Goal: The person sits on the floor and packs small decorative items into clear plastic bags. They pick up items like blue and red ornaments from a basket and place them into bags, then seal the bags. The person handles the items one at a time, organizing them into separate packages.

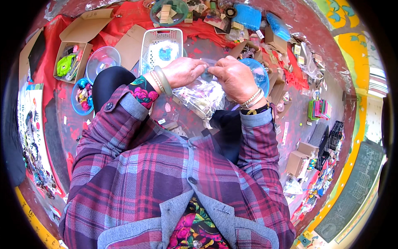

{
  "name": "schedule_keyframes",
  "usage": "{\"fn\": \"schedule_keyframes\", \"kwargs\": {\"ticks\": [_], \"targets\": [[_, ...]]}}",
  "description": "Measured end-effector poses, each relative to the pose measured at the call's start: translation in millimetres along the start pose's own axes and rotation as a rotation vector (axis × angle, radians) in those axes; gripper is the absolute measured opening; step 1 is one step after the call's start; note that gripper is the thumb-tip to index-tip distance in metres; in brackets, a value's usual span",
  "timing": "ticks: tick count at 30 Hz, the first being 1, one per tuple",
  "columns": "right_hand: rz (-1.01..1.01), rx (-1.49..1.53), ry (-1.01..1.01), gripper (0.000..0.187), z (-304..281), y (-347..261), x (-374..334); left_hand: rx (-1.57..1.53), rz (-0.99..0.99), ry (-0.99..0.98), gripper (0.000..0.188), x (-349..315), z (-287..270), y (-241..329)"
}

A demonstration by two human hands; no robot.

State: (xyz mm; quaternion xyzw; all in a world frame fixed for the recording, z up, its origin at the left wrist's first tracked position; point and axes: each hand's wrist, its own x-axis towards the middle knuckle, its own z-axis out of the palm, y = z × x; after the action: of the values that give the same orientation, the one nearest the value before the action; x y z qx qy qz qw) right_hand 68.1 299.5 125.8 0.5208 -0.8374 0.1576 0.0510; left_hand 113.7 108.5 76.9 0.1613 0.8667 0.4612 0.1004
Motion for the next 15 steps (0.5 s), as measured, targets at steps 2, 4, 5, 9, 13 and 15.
{"fn": "schedule_keyframes", "kwargs": {"ticks": [2, 4, 5, 9, 13, 15], "targets": [[0.012, 0.08, 0.005, 0.018, 3, -2, 1, 0.024, 0.017, -0.024, 0.035, 1, 0, -2], [0.042, 0.19, 0.049, 0.02, 9, 0, 2, -0.012, -0.058, -0.022, 0.036, 1, -6, 6], [0.108, 0.283, 0.083, 0.02, 8, -1, 2, -0.03, -0.096, -0.021, 0.037, 1, -7, 9], [0.272, 0.507, 0.173, 0.017, 3, -2, 4, -0.125, -0.081, 0.024, 0.038, 1, -5, 7], [0.211, 0.298, 0.138, 0.013, 4, -3, 6, -0.162, -0.063, -0.005, 0.038, 0, -2, 1], [0.182, 0.218, 0.102, 0.01, 6, -5, 7, -0.204, -0.106, -0.044, 0.038, 1, -2, 2]]}}
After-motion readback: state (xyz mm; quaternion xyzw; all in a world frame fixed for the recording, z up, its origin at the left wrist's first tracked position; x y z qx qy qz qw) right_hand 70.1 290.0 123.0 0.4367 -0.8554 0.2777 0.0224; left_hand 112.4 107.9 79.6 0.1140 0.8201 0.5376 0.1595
